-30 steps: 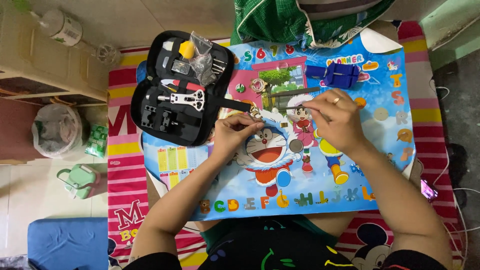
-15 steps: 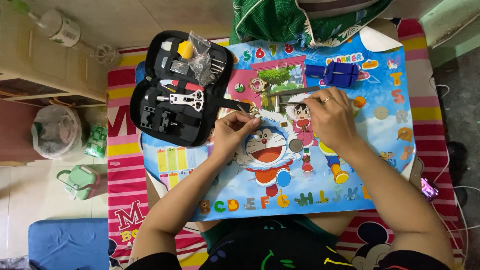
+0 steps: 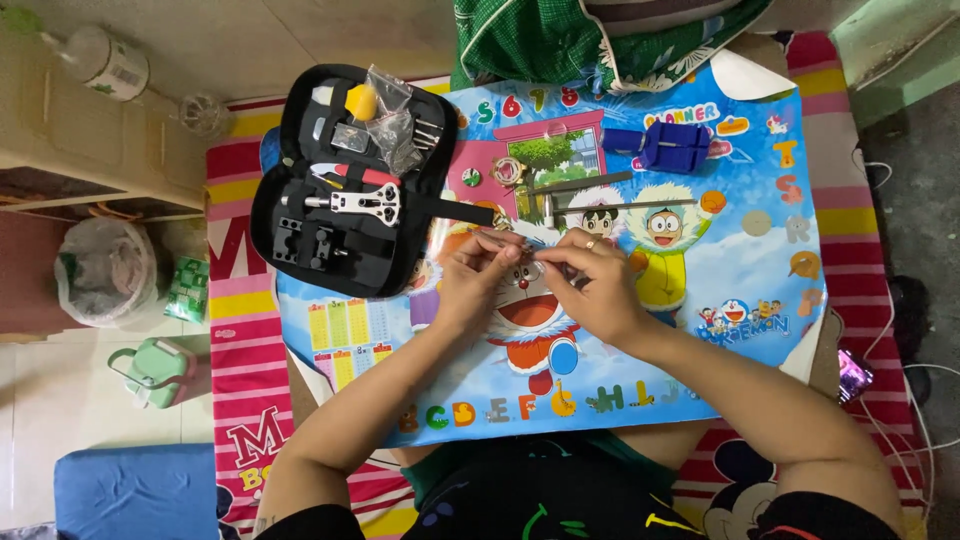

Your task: Using a watch repair kit to adjust the length of a watch strap by removing pins and links.

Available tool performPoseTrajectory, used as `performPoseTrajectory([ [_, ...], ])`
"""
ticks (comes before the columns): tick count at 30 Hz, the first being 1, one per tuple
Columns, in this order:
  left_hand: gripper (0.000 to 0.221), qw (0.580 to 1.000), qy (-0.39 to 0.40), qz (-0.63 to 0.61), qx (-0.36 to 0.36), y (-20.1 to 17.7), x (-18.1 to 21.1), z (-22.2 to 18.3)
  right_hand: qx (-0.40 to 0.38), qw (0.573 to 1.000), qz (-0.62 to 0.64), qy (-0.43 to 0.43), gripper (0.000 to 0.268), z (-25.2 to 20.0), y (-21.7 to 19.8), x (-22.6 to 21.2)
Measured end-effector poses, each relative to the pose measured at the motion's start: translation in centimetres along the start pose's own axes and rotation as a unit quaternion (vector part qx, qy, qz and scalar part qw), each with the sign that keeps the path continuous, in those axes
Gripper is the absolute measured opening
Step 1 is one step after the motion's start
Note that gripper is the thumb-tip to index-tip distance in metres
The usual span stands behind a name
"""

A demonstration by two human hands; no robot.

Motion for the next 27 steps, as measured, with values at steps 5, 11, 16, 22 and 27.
performPoseTrajectory([
  [5,0.017,0.999,0.006,-0.028,-0.013,-0.39,-0.57,0.38,-0.008,0.999,0.043,0.033,0.012,0.51,0.05,-0.30],
  [11,0.015,0.999,0.003,-0.048,-0.015,-0.62,-0.89,0.45,-0.016,0.998,0.052,0.040,0.012,0.78,0.21,0.08],
  [16,0.014,0.999,0.003,-0.049,-0.019,-0.38,-0.49,0.35,-0.019,0.998,0.046,0.024,0.010,0.80,0.30,0.11],
  [22,0.016,0.999,0.000,-0.028,-0.016,-0.18,-0.92,0.23,-0.012,1.000,0.015,-0.010,0.009,0.38,0.51,0.36],
  [27,0.017,1.000,0.014,-0.016,0.022,0.20,-0.46,0.17,-0.015,0.999,-0.020,-0.035,0.005,0.49,0.54,0.30],
])
Point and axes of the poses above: each hand's wrist, its own z-axis towards the middle knuckle, its own y-axis out of the palm, x = y × z, the point moved 2 cm from there along z, towards the middle knuckle, and after that the axes turned 1 degree about -x, right-handed, at the moved point
